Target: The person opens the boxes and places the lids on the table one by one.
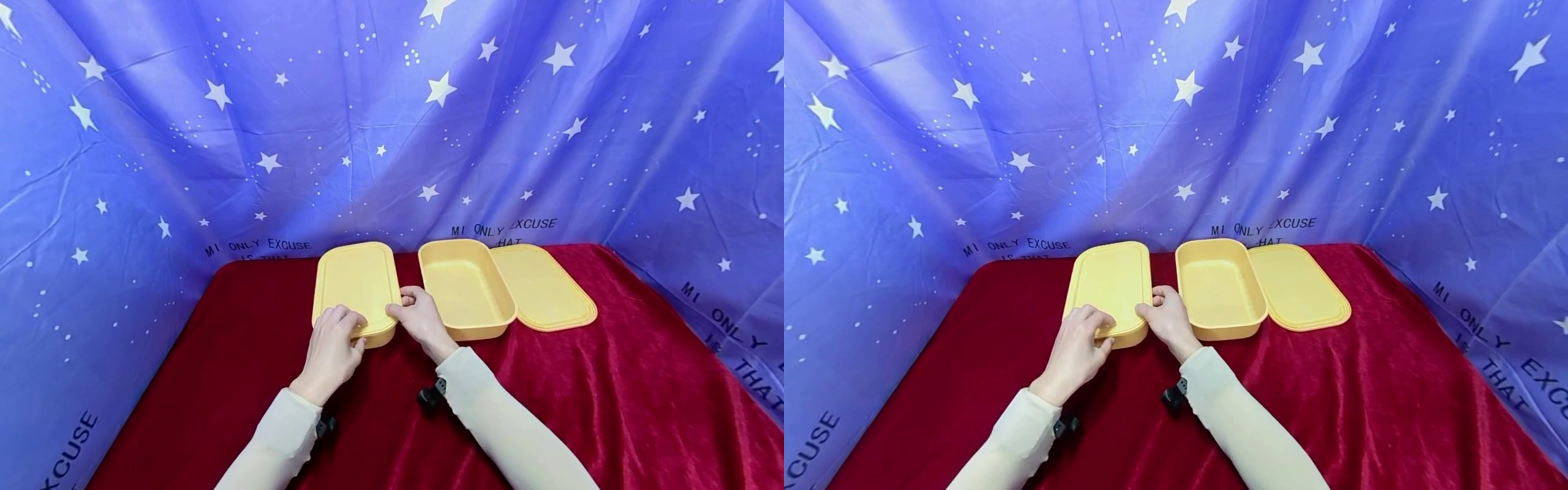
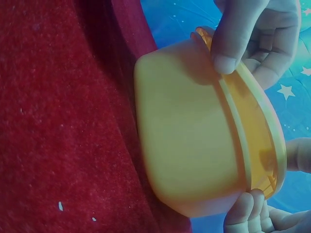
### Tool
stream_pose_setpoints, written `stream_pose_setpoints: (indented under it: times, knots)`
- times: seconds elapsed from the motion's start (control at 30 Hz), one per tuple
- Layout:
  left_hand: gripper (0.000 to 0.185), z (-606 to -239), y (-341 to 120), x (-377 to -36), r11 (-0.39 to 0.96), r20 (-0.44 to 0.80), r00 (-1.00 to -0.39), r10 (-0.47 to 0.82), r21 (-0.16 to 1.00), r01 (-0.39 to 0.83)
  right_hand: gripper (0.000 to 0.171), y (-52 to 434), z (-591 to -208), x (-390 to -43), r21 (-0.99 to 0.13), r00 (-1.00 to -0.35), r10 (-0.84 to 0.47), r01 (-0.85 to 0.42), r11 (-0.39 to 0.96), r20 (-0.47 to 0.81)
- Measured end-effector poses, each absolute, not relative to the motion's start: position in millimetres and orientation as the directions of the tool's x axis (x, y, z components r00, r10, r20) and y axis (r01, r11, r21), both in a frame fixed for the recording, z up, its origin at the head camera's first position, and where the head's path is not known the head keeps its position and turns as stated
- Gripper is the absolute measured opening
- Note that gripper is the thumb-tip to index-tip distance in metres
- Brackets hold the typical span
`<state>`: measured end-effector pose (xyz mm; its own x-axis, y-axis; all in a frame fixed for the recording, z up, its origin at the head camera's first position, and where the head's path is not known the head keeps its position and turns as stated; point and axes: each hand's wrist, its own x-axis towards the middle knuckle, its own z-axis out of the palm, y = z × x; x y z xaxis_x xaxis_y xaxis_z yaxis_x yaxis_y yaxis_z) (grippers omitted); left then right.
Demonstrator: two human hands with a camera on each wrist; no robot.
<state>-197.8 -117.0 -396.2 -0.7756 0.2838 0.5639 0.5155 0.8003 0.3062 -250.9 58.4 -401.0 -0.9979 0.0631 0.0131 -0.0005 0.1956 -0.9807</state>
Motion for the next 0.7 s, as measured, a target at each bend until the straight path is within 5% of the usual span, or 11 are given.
stream_pose_setpoints:
  times: [0.7]
  knots:
    - [0.025,-401.2,-118.1,-199.7,0.803,0.59,-0.739,0.326,0.239,0.546,0.039,57.4,-397.8,-248.7,-0.98,-0.998,0.06,0.002,0.198,0.01]
